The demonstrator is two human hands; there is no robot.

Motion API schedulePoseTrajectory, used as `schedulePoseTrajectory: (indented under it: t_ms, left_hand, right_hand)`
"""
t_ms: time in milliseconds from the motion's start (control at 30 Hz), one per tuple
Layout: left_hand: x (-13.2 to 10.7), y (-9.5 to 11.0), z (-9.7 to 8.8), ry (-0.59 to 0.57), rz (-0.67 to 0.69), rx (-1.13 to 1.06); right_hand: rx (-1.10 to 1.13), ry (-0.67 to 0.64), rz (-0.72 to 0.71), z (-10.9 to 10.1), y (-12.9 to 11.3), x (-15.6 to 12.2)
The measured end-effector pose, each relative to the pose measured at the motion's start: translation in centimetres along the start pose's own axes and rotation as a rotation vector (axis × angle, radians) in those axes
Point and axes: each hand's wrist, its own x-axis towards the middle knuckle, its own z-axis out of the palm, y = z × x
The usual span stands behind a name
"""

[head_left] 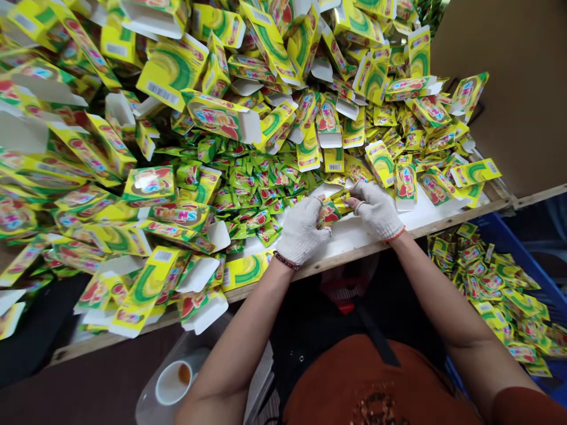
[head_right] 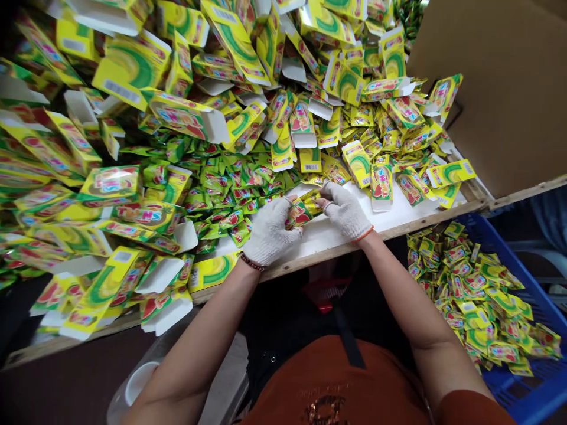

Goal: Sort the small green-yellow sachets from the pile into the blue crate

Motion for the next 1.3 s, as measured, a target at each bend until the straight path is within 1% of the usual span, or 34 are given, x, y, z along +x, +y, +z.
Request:
schedulePoseTrajectory:
  t_ms: [67,100,133,200,233,267,333,400,433,500,600,633,667,700,733,800,833,867,900,967,1067,1167,1233,1300]
  left_hand:
    - [-0.1,0.1,0.1,-0.001,0.039,-0.021]
    - [-0.1,0.2,0.1,-0.005,0.055,-0.031]
    - [-0.2,0.3,0.2,-0.013,0.069,-0.041]
    - [-0.3,0.4,0.3,-0.030,0.081,-0.052]
    - [-0.3,0.5,0.4,-0.027,0.072,-0.052]
    - [-0.4,0.5,0.4,-0.012,0.051,-0.049]
    - [-0.5,0.5,0.4,0.050,-0.015,-0.049]
    - [-0.6,0.6,0.5,0.102,-0.047,-0.096]
    - [-0.6,0.6,0.6,0.108,-0.039,-0.148]
    - [-0.8,0.8,0.8,0.106,-0.035,-0.320]
    - [-0.9,1.2,0.8,0.063,-0.135,-0.649]
    - [-1.0,1.4,0.8,0.042,-0.181,-0.743]
    - [-1.0,1.5,0.8,0.022,-0.221,-0.817]
    - [-1.0,1.7,0.7,0.008,-0.254,-0.869]
    - [-1.0,1.8,0.7,0.003,-0.281,-0.909]
    - [-1.0,2.0,0.7,-0.019,-0.306,-0.972]
    - [-1.0,2.0,0.7,-0.039,-0.301,-0.998]
    - [-1.1,2.0,0.7,-0.061,-0.287,-1.017]
    - [-1.1,2.0,0.7,-0.085,-0.271,-1.028]
    - [-1.0,1.7,0.5,-0.115,-0.255,-1.011]
    - [-0.8,1.2,-0.1,-0.077,-0.274,-0.934]
    - [-0.6,0.6,-0.7,-0.013,-0.288,-0.916]
    - [-0.6,0.3,-0.9,-0.008,-0.308,-0.942]
    - [-0.7,0.0,-1.1,-0.018,-0.332,-0.965]
  right_hand:
    - [-0.080,0.056,-0.003,-0.4,-0.1,-0.3]
    - [-0.114,0.045,-0.021,-0.5,-0.2,-0.4]
    - [-0.133,0.004,-0.044,-0.5,-0.4,-0.4]
    - [-0.127,-0.131,-0.074,-0.2,-0.9,-0.6]
    - [-0.104,-0.188,-0.076,0.0,-1.2,-0.7]
    - [-0.069,-0.215,-0.066,0.3,-1.4,-0.8]
    - [0.021,-0.183,-0.025,0.6,-1.9,-1.1]
    - [0.082,-0.145,0.015,0.8,-2.4,-1.3]
    - [0.088,-0.156,0.024,0.7,-2.6,-1.3]
    - [0.057,-0.225,0.005,0.4,-2.9,-1.0]
    - [-0.010,-0.307,-0.087,0.0,-2.8,-0.5]
    - [-0.020,-0.305,-0.121,0.0,-2.5,-0.5]
    - [-0.019,-0.270,-0.141,0.1,-2.2,-0.6]
    - [-0.008,-0.193,-0.139,0.3,-1.9,-0.9]
    - [0.012,-0.078,-0.109,0.5,-1.5,-1.3]
    - [0.064,0.174,0.015,0.8,-0.9,-2.2]
    - [0.091,0.248,0.083,0.9,-0.7,-2.7]
    - [0.117,0.269,0.137,1.0,-0.5,-3.0]
    - [0.138,0.243,0.170,1.0,-0.5,-3.3]
    - [0.167,0.128,0.191,0.9,-0.5,-3.5]
    - [0.229,0.009,0.192,1.1,-0.6,-3.2]
    - [0.358,0.010,0.169,1.8,-0.6,-3.1]
    - [0.426,0.043,0.166,2.3,-0.6,-3.2]
    - [0.417,0.055,0.168,2.7,-0.9,-3.3]
